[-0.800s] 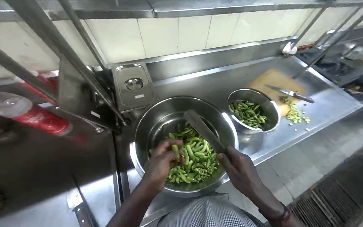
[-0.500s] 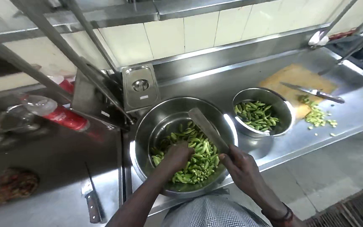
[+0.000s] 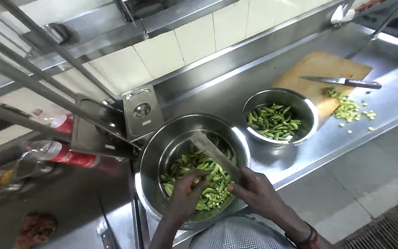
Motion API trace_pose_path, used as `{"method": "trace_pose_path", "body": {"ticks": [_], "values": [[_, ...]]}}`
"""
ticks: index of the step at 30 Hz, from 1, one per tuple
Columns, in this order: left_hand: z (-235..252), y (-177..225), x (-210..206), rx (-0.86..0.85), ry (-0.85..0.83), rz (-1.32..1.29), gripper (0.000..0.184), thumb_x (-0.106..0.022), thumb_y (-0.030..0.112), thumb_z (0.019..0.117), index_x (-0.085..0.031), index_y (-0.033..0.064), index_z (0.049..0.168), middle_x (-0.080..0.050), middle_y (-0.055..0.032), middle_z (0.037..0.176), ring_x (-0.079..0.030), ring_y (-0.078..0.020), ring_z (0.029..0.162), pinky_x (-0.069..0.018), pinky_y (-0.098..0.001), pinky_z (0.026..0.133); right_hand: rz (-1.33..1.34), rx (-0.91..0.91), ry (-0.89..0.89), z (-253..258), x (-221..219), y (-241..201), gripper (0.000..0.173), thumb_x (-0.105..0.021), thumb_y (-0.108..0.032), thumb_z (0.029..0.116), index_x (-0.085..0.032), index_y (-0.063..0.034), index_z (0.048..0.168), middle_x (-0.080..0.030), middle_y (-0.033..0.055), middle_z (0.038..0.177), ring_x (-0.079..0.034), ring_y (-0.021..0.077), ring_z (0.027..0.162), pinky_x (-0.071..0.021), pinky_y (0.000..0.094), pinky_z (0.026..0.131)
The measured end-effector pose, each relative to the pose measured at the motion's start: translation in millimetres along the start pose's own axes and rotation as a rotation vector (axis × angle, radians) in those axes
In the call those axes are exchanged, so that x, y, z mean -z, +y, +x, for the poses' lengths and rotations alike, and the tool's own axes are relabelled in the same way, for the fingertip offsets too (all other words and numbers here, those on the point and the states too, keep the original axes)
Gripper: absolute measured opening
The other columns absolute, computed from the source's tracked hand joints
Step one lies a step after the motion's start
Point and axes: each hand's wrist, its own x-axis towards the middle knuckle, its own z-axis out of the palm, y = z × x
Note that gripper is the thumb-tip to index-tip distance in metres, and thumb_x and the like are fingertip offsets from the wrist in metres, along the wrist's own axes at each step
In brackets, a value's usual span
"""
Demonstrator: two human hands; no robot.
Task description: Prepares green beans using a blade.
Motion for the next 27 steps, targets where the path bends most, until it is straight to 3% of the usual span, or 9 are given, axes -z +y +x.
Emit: {"method": "trace_pose_path", "body": {"ticks": [6, 10, 14, 17, 20, 22, 24, 25, 27], "values": [[-15.9, 1.6, -26.6, -0.240, -0.004, -0.047, 0.018, -0.063, 0.024, 0.1002, -0.073, 0.0166, 0.113, -0.068, 0.0035, 0.117, -0.065, -0.0093, 0.110, -0.0591, -0.0307, 0.091, 0.094, -0.020, -0.118, 7.6, -8.4, -23.6, 0.042, -0.081, -0.053, 0.0818, -0.066, -0.0173, 0.100, -0.064, -0.0048, 0.074, -0.061, 0.0078, 0.061, -0.0550, 0.0296, 0.056], [-17.3, -2.2, -26.6, -0.329, 0.053, -0.034, 0.021, -0.060, 0.033, 0.1022, -0.074, 0.0168, 0.105, -0.069, 0.0053, 0.113, -0.065, -0.0060, 0.105, -0.0592, -0.0269, 0.087, 0.016, 0.010, -0.131, 11.3, -16.8, -34.3, 0.037, -0.079, -0.049, 0.0852, -0.066, -0.0171, 0.099, -0.064, -0.0057, 0.073, -0.062, 0.0066, 0.063, -0.0556, 0.0293, 0.058], [-21.4, -5.9, -28.4, -0.351, 0.142, -0.035, 0.027, -0.058, 0.037, 0.1039, -0.073, 0.0158, 0.105, -0.069, 0.0048, 0.112, -0.065, -0.0067, 0.109, -0.0585, -0.0282, 0.091, -0.043, 0.028, -0.127, 12.7, -22.7, -39.2, 0.036, -0.075, -0.051, 0.0888, -0.065, -0.0168, 0.096, -0.061, -0.0059, 0.069, -0.059, 0.0065, 0.059, -0.0529, 0.0285, 0.054], [-22.6, -11.7, -32.1, -0.371, 0.270, -0.013, 0.019, -0.061, 0.032, 0.1020, -0.071, 0.0155, 0.105, -0.068, 0.0034, 0.111, -0.065, -0.0062, 0.105, -0.0595, -0.0277, 0.089, -0.083, 0.038, -0.138, 13.3, -31.3, -37.6, 0.040, -0.067, -0.056, 0.0932, -0.065, -0.0161, 0.092, -0.059, -0.0052, 0.067, -0.058, 0.0069, 0.058, -0.0519, 0.0290, 0.053], [-19.8, -11.0, -24.8, -0.200, 0.393, -0.137, 0.012, -0.066, 0.017, 0.0962, -0.070, 0.0173, 0.108, -0.068, 0.0048, 0.102, -0.067, -0.0057, 0.089, -0.0604, -0.0267, 0.077, -0.082, 0.071, -0.148, 11.7, -39.0, -34.8, 0.048, -0.060, -0.063, 0.0950, -0.065, -0.0154, 0.089, -0.056, -0.0049, 0.065, -0.055, 0.0067, 0.056, -0.0495, 0.0287, 0.051], [-16.6, -7.1, -13.1, 0.057, 0.406, -0.456, 0.012, -0.063, 0.015, 0.0989, -0.069, 0.0149, 0.109, -0.067, -0.0008, 0.088, -0.062, -0.0105, 0.066, -0.0559, -0.0263, 0.060, -0.097, 0.114, -0.110, 13.4, -38.9, -34.2, 0.056, -0.050, -0.068, 0.0969, -0.064, -0.0152, 0.089, -0.053, -0.0049, 0.063, -0.053, 0.0073, 0.054, -0.0479, 0.0296, 0.049], [-13.8, -5.6, -0.2, 0.249, 0.346, -0.884, 0.017, -0.054, 0.014, 0.1028, -0.067, 0.0130, 0.112, -0.065, -0.0071, 0.086, -0.054, -0.0109, 0.058, -0.0495, -0.0243, 0.052, -0.146, 0.138, -0.067, 16.6, -36.4, -35.8, 0.057, -0.037, -0.067, 0.1024, -0.060, -0.0173, 0.086, -0.047, -0.0054, 0.060, -0.048, 0.0077, 0.050, -0.0438, 0.0297, 0.046], [-13.9, -6.8, 4.6, 0.299, 0.297, -1.061, 0.020, -0.049, 0.017, 0.1051, -0.067, 0.0145, 0.115, -0.069, -0.0102, 0.093, -0.055, -0.0096, 0.058, -0.0473, -0.0225, 0.051, -0.172, 0.135, -0.046, 18.1, -35.7, -36.4, 0.053, -0.037, -0.063, 0.1044, -0.059, -0.0179, 0.087, -0.047, -0.0054, 0.060, -0.048, 0.0079, 0.051, -0.0436, 0.0296, 0.046], [-13.7, -11.7, 7.2, 0.339, 0.200, -1.300, 0.026, -0.045, 0.022, 0.1076, -0.067, 0.0154, 0.119, -0.071, -0.0129, 0.103, -0.053, -0.0061, 0.057, -0.0423, -0.0183, 0.048, -0.216, 0.119, -0.040, 20.4, -35.6, -37.9, 0.037, -0.054, -0.052, 0.1021, -0.062, -0.0165, 0.096, -0.055, -0.0048, 0.069, -0.056, 0.0084, 0.058, -0.0512, 0.0310, 0.053]]}}
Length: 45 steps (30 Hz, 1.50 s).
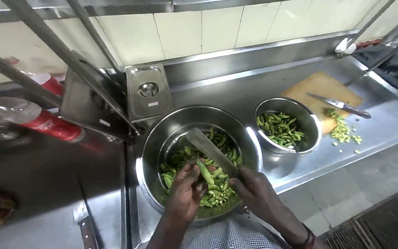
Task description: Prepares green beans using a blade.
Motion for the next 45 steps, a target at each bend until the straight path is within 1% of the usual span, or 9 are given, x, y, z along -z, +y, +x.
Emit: {"method": "trace_pose_path", "body": {"ticks": [3, 5, 17, 22, 25, 30, 35, 39, 45], "values": [[1.5, -5.5, 0.4, 0.131, -0.013, -0.189, 0.027, -0.044, 0.025, 0.1088, -0.067, 0.0128, 0.116, -0.071, -0.0116, 0.099, -0.048, -0.0034, 0.050, -0.0386, -0.0161, 0.044, -0.023, 0.011, 0.005, 1.4, -6.8, -3.9, 0.042, -0.073, -0.053, 0.0882, -0.064, -0.0149, 0.103, -0.063, -0.0044, 0.080, -0.062, 0.0070, 0.068, -0.0572, 0.0307, 0.062], [0.3, -9.5, -3.5, 0.208, 0.026, -0.235, 0.026, -0.045, 0.026, 0.1083, -0.067, 0.0130, 0.109, -0.061, -0.0047, 0.078, -0.046, -0.0041, 0.047, -0.0411, -0.0171, 0.043, -0.026, 0.056, 0.053, 0.8, -13.6, -6.3, 0.044, -0.078, -0.052, 0.0837, -0.064, -0.0141, 0.100, -0.062, -0.0043, 0.078, -0.061, 0.0057, 0.066, -0.0561, 0.0275, 0.059], [-8.7, -19.6, -12.9, 0.269, 0.017, -0.265, 0.023, -0.051, 0.021, 0.1045, -0.070, 0.0085, 0.104, -0.061, -0.0058, 0.073, -0.049, -0.0050, 0.049, -0.0432, -0.0169, 0.044, -0.211, 0.201, 0.142, -0.2, -16.3, -9.2, 0.042, -0.063, -0.057, 0.0948, -0.071, -0.0154, 0.094, -0.061, -0.0060, 0.069, -0.056, 0.0063, 0.056, -0.0495, 0.0285, 0.049], [3.1, 5.5, -8.1, 0.115, 0.308, -0.193, 0.032, -0.041, 0.029, 0.1090, -0.064, 0.0108, 0.122, -0.071, -0.0140, 0.108, -0.069, -0.0198, 0.079, -0.0590, -0.0329, 0.068, -0.199, 0.177, 0.129, -1.7, -11.9, -1.9, 0.055, -0.053, -0.069, 0.0944, -0.063, -0.0164, 0.082, -0.053, -0.0059, 0.062, -0.053, 0.0078, 0.051, -0.0461, 0.0299, 0.045], [8.5, 26.0, 3.9, -0.010, 0.324, -0.234, 0.032, -0.039, 0.032, 0.1087, -0.061, 0.0112, 0.118, -0.068, -0.0130, 0.107, -0.070, -0.0288, 0.096, -0.0585, -0.0493, 0.087, -0.200, 0.138, 0.177, -2.2, -5.6, 4.0, 0.059, -0.031, -0.063, 0.1054, -0.060, -0.0160, 0.085, -0.051, -0.0037, 0.062, -0.051, 0.0111, 0.051, -0.0442, 0.0326, 0.044], [16.9, 17.9, 29.5, -0.170, 0.296, 0.607, 0.004, -0.065, 0.011, 0.0961, -0.062, 0.0135, 0.098, -0.061, -0.0036, 0.083, -0.057, -0.0126, 0.062, -0.0530, -0.0285, 0.055, -0.229, 0.008, 0.172, -3.5, -2.4, 11.1, 0.046, -0.056, -0.060, 0.0964, -0.067, -0.0157, 0.100, -0.060, -0.0041, 0.075, -0.058, 0.0109, 0.058, -0.0517, 0.0348, 0.051], [37.7, -1.4, 15.3, 0.122, 0.208, 1.788, 0.039, -0.075, 0.043, 0.0913, -0.069, 0.0102, 0.112, -0.071, -0.0158, 0.093, -0.069, -0.0377, 0.088, -0.0547, -0.0627, 0.078, -0.208, -0.021, 0.184, -3.5, -1.4, 9.6, 0.046, -0.053, -0.061, 0.0979, -0.066, -0.0167, 0.100, -0.059, -0.0044, 0.074, -0.058, 0.0104, 0.060, -0.0511, 0.0341, 0.052], [53.1, -19.5, 18.6, 0.253, 0.118, 2.010, 0.037, -0.071, 0.041, 0.0938, -0.068, 0.0101, 0.115, -0.072, -0.0148, 0.100, -0.069, -0.0370, 0.096, -0.0548, -0.0594, 0.082, -0.182, -0.029, 0.161, -5.6, -3.0, 14.1, 0.049, -0.050, -0.064, 0.0979, -0.064, -0.0170, 0.098, -0.057, -0.0051, 0.070, -0.057, 0.0098, 0.058, -0.0506, 0.0335, 0.050], [51.6, -7.4, 34.3, 0.119, 0.089, 1.701, 0.024, -0.073, 0.035, 0.0933, -0.074, 0.0167, 0.109, -0.072, -0.0082, 0.105, -0.069, -0.0296, 0.098, -0.0552, -0.0588, 0.086, -0.124, -0.048, 0.149, -5.5, 0.1, 21.5, 0.049, -0.050, -0.065, 0.0977, -0.065, -0.0183, 0.094, -0.057, -0.0063, 0.070, -0.057, 0.0081, 0.059, -0.0513, 0.0324, 0.052]]}}
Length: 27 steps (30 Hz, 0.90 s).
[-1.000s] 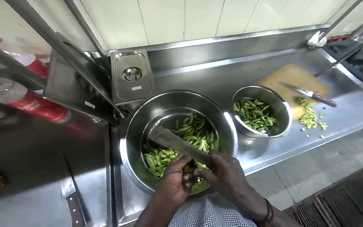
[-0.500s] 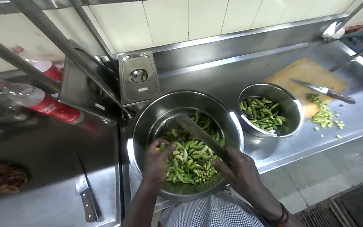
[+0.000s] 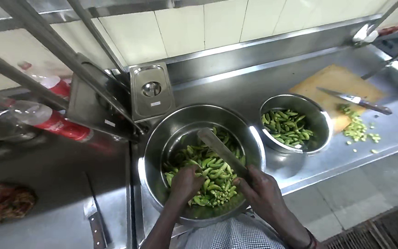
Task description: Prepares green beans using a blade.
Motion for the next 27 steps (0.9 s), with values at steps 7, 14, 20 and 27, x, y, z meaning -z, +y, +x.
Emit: {"method": "trace_pose_path", "body": {"ticks": [7, 14, 20, 27], "values": [[-36.1, 11.7, 9.3, -0.254, 0.086, -0.597, 0.013, -0.079, 0.024, 0.0846, -0.073, 0.0241, 0.096, -0.073, 0.0057, 0.099, -0.069, -0.0129, 0.081, -0.0600, -0.0340, 0.067, 0.170, -0.073, -0.137, 5.6, 0.2, 0.9, 0.042, -0.061, -0.060, 0.0944, -0.065, -0.0189, 0.097, -0.060, -0.0062, 0.073, -0.060, 0.0080, 0.063, -0.0541, 0.0327, 0.058], [-54.5, 28.8, 7.2, -0.512, 0.033, -0.694, 0.015, -0.075, 0.015, 0.0883, -0.074, 0.0202, 0.102, -0.073, 0.0046, 0.101, -0.069, -0.0099, 0.080, -0.0613, -0.0269, 0.068, 0.383, -0.071, -0.306, 9.8, 6.2, -12.2, 0.039, -0.077, -0.052, 0.0862, -0.068, -0.0182, 0.103, -0.066, -0.0061, 0.077, -0.064, 0.0066, 0.067, -0.0573, 0.0291, 0.061], [-58.3, 30.9, 5.6, -0.571, 0.058, -0.619, 0.016, -0.073, 0.022, 0.0919, -0.074, 0.0232, 0.108, -0.071, 0.0081, 0.110, -0.068, -0.0064, 0.095, -0.0607, -0.0260, 0.081, 0.352, -0.056, -0.310, 7.8, 3.5, -14.7, 0.035, -0.076, -0.051, 0.0879, -0.067, -0.0188, 0.098, -0.064, -0.0068, 0.073, -0.062, 0.0055, 0.063, -0.0546, 0.0281, 0.058], [-59.1, 32.6, -11.3, -0.588, 0.309, -0.543, 0.016, -0.073, 0.018, 0.0900, -0.075, 0.0217, 0.105, -0.070, 0.0080, 0.106, -0.067, -0.0041, 0.099, -0.0601, -0.0274, 0.087, 0.323, -0.039, -0.297, 1.5, -4.9, -11.6, 0.047, -0.065, -0.063, 0.0912, -0.066, -0.0166, 0.085, -0.052, -0.0060, 0.061, -0.050, 0.0061, 0.052, -0.0447, 0.0282, 0.048]]}}
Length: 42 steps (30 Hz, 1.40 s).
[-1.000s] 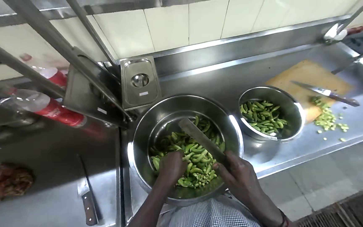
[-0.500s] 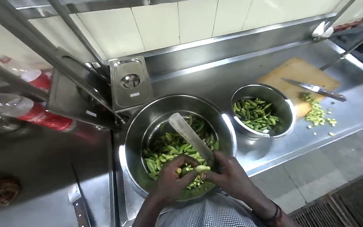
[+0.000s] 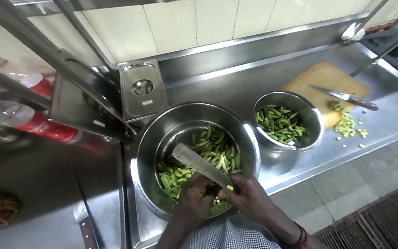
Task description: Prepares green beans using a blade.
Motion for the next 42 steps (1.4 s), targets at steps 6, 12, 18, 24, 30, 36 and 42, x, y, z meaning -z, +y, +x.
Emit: {"method": "trace_pose_path", "body": {"ticks": [6, 12, 18, 24, 30, 36, 42], "values": [[9.5, 3.7, 8.4, 0.483, 0.176, -0.676, 0.015, -0.069, 0.005, 0.0903, -0.072, 0.0107, 0.104, -0.066, -0.0105, 0.090, -0.060, -0.0162, 0.060, -0.0560, -0.0302, 0.054, -0.200, 0.127, 0.214, 3.3, 3.7, 0.7, 0.058, -0.040, -0.070, 0.0998, -0.060, -0.0182, 0.083, -0.047, -0.0062, 0.059, -0.049, 0.0080, 0.050, -0.0438, 0.0314, 0.045], [7.4, -1.6, 11.2, 0.703, 0.116, -1.130, 0.010, -0.062, 0.014, 0.0985, -0.068, 0.0111, 0.106, -0.060, -0.0085, 0.080, -0.054, -0.0097, 0.055, -0.0503, -0.0237, 0.050, -0.237, 0.082, 0.141, 2.9, 2.7, -4.0, 0.044, -0.073, -0.055, 0.0878, -0.064, -0.0155, 0.107, -0.063, -0.0044, 0.082, -0.061, 0.0068, 0.067, -0.0555, 0.0301, 0.059], [5.9, 4.2, 2.5, 0.770, 0.024, -1.128, 0.010, -0.066, 0.013, 0.0961, -0.068, 0.0095, 0.105, -0.062, -0.0097, 0.075, -0.058, -0.0116, 0.056, -0.0534, -0.0256, 0.053, -0.210, 0.168, 0.174, 3.0, -2.6, -8.0, 0.040, -0.076, -0.053, 0.0851, -0.062, -0.0162, 0.092, -0.058, -0.0069, 0.070, -0.057, 0.0033, 0.059, -0.0509, 0.0246, 0.052], [5.9, 8.4, 1.6, 0.793, 0.024, -1.146, 0.008, -0.063, 0.006, 0.0950, -0.065, 0.0069, 0.103, -0.063, -0.0105, 0.072, -0.060, -0.0129, 0.056, -0.0542, -0.0265, 0.054, -0.266, 0.175, 0.141, 3.9, -1.9, -8.6, 0.044, -0.068, -0.060, 0.0900, -0.062, -0.0168, 0.086, -0.053, -0.0076, 0.064, -0.052, 0.0040, 0.054, -0.0477, 0.0259, 0.050], [7.3, 6.4, 3.6, 0.805, 0.149, -1.146, 0.018, -0.056, 0.006, 0.0985, -0.064, 0.0063, 0.114, -0.067, -0.0147, 0.090, -0.065, -0.0180, 0.068, -0.0583, -0.0322, 0.063, -0.274, 0.179, 0.129, 4.5, -1.4, -4.6, 0.050, -0.055, -0.065, 0.0964, -0.062, -0.0181, 0.080, -0.049, -0.0077, 0.059, -0.049, 0.0051, 0.050, -0.0446, 0.0279, 0.046], [31.4, 3.9, 34.5, 0.787, 0.479, -1.182, 0.030, -0.041, 0.027, 0.1055, -0.062, 0.0105, 0.119, -0.069, -0.0119, 0.105, -0.070, -0.0259, 0.092, -0.0603, -0.0448, 0.079, -0.285, 0.191, 0.180, 2.5, 3.3, -1.1, 0.065, -0.039, -0.075, 0.0968, -0.066, -0.0169, 0.087, -0.054, -0.0059, 0.063, -0.055, 0.0081, 0.054, -0.0489, 0.0326, 0.048], [31.1, -20.4, 56.2, 0.568, 0.275, -0.613, 0.009, -0.066, 0.012, 0.0957, -0.064, 0.0184, 0.101, -0.065, -0.0035, 0.088, -0.064, -0.0128, 0.069, -0.0583, -0.0289, 0.062, -0.317, 0.095, 0.236, 4.4, 5.3, 2.4, 0.046, -0.055, -0.062, 0.0966, -0.065, -0.0172, 0.095, -0.058, -0.0060, 0.070, -0.058, 0.0089, 0.058, -0.0516, 0.0335, 0.051]]}}
